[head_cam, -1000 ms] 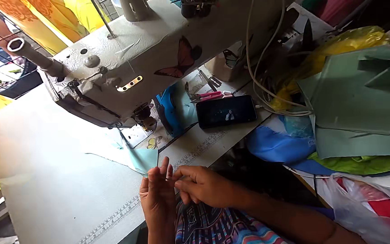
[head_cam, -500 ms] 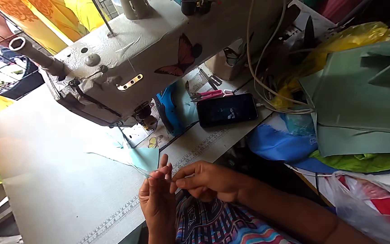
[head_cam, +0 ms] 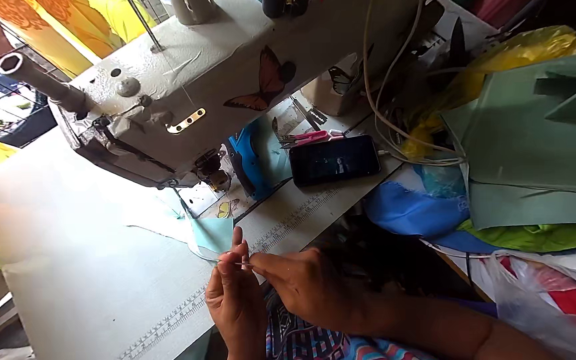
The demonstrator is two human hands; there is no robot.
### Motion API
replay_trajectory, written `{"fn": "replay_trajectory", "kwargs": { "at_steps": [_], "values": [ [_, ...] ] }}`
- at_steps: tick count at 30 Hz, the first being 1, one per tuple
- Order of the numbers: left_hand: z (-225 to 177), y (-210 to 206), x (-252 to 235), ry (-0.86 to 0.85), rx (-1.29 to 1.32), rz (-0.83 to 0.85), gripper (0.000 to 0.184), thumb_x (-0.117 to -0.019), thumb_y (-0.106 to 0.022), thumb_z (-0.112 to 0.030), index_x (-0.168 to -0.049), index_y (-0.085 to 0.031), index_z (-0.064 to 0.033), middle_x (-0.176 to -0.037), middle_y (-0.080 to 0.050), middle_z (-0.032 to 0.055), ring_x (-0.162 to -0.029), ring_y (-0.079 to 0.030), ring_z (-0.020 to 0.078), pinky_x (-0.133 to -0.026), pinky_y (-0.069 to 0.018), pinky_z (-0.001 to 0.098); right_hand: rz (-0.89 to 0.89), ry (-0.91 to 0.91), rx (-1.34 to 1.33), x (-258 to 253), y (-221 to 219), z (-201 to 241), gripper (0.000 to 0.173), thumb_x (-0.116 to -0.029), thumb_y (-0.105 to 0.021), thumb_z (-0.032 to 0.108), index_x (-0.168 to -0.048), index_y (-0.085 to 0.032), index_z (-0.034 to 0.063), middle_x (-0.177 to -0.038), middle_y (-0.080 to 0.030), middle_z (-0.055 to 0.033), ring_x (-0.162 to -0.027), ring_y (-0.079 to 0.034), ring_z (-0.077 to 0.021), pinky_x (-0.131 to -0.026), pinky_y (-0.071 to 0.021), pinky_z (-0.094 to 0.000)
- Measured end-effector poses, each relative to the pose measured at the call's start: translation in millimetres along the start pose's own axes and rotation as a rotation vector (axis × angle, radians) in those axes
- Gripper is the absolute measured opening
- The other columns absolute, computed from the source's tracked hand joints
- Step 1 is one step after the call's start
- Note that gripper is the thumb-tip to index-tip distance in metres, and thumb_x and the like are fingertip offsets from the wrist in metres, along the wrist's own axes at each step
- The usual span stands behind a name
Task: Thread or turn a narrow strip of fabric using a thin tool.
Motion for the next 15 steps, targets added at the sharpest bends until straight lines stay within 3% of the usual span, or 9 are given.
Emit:
{"fn": "replay_trajectory", "kwargs": {
  "at_steps": [2, 3, 5, 8, 10, 12, 14, 15],
  "values": [
    [0.6, 0.2, 0.6, -0.001, 0.003, -0.008, 0.023, -0.1023, -0.059, -0.030, -0.098, -0.079, -0.0195, -0.116, -0.077, 0.0023, -0.125, -0.064, 0.0149, -0.110, -0.0474, 0.0314, 0.131, -0.136, -0.189, -4.5, 2.0, -2.5, 0.023, -0.1029, -0.056, 0.014, -0.105, -0.076, 0.0028, -0.076, -0.071, -0.0061, -0.064, -0.064, -0.0090, -0.058, -0.0502, -0.0251],
    [0.7, 0.2, 1.0, 0.001, 0.010, -0.004, 0.022, -0.1016, -0.060, -0.030, -0.099, -0.080, -0.0203, -0.116, -0.077, 0.0017, -0.125, -0.065, 0.0144, -0.110, -0.0477, 0.0305, 0.242, -0.271, -0.367, -8.2, 3.7, -4.9, 0.025, -0.1044, -0.055, 0.014, -0.108, -0.075, 0.0006, -0.080, -0.070, -0.0034, -0.065, -0.057, -0.0017, -0.061, -0.0460, -0.0177],
    [0.6, -0.3, 1.6, 0.001, 0.021, 0.005, 0.021, -0.1003, -0.062, -0.032, -0.100, -0.080, -0.0207, -0.116, -0.077, 0.0018, -0.124, -0.066, 0.0147, -0.108, -0.0490, 0.0294, 0.440, -0.534, -0.755, -14.4, 5.1, -9.8, 0.021, -0.1052, -0.054, 0.012, -0.111, -0.069, -0.0011, -0.074, -0.056, 0.0063, -0.056, -0.041, 0.0062, -0.052, -0.0355, -0.0108],
    [-0.5, -2.3, 1.9, -0.005, 0.025, 0.013, 0.020, -0.0988, -0.064, -0.033, -0.098, -0.081, -0.0222, -0.112, -0.078, -0.0001, -0.119, -0.068, 0.0128, -0.106, -0.0500, 0.0277, 0.618, -0.774, -1.096, -17.5, 5.8, -15.8, 0.016, -0.1057, -0.050, 0.010, -0.107, -0.066, 0.0055, -0.055, -0.039, 0.0130, -0.042, -0.032, 0.0054, -0.040, -0.0281, -0.0115],
    [-0.3, -1.6, 1.4, -0.014, 0.025, 0.015, 0.020, -0.0993, -0.064, -0.032, -0.098, -0.081, -0.0211, -0.113, -0.077, 0.0012, -0.120, -0.067, 0.0141, -0.107, -0.0493, 0.0285, 0.585, -0.721, -1.007, -19.2, 6.1, -14.7, 0.016, -0.1054, -0.052, 0.010, -0.107, -0.067, 0.0040, -0.058, -0.043, 0.0115, -0.044, -0.034, 0.0059, -0.042, -0.0292, -0.0109],
    [0.5, -0.3, 1.7, -0.028, -0.003, 0.005, 0.021, -0.1004, -0.063, -0.031, -0.098, -0.080, -0.0192, -0.117, -0.077, 0.0036, -0.124, -0.065, 0.0162, -0.109, -0.0480, 0.0300, 0.449, -0.513, -0.664, -18.5, 6.5, -8.3, 0.022, -0.1050, -0.055, 0.013, -0.110, -0.072, 0.0003, -0.076, -0.059, 0.0041, -0.059, -0.044, 0.0047, -0.056, -0.0373, -0.0122],
    [1.8, -1.0, 4.2, -0.027, -0.062, 0.000, 0.023, -0.1021, -0.060, -0.030, -0.098, -0.080, -0.0190, -0.118, -0.076, 0.0036, -0.125, -0.064, 0.0148, -0.109, -0.0479, 0.0295, 0.252, -0.299, -0.338, -12.3, 2.0, -1.1, 0.026, -0.1038, -0.055, 0.016, -0.107, -0.076, 0.0005, -0.084, -0.073, -0.0065, -0.071, -0.062, -0.0052, -0.066, -0.0483, -0.0223],
    [3.2, -2.4, 6.2, -0.012, -0.079, -0.005, 0.024, -0.1026, -0.060, -0.029, -0.099, -0.081, -0.0189, -0.118, -0.076, 0.0025, -0.125, -0.065, 0.0134, -0.108, -0.0488, 0.0288, 0.154, -0.209, -0.237, -9.5, -2.3, 0.1, 0.025, -0.1025, -0.055, 0.015, -0.101, -0.076, 0.0011, -0.079, -0.072, -0.0083, -0.068, -0.065, -0.0097, -0.062, -0.0495, -0.0261]
  ]
}}
Point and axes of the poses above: each hand's wrist, its own x-axis away from the middle knuckle, its own y-axis out of the back of the hand, z = x × y, the point moved 4 cm from there along -x, towards the middle knuckle
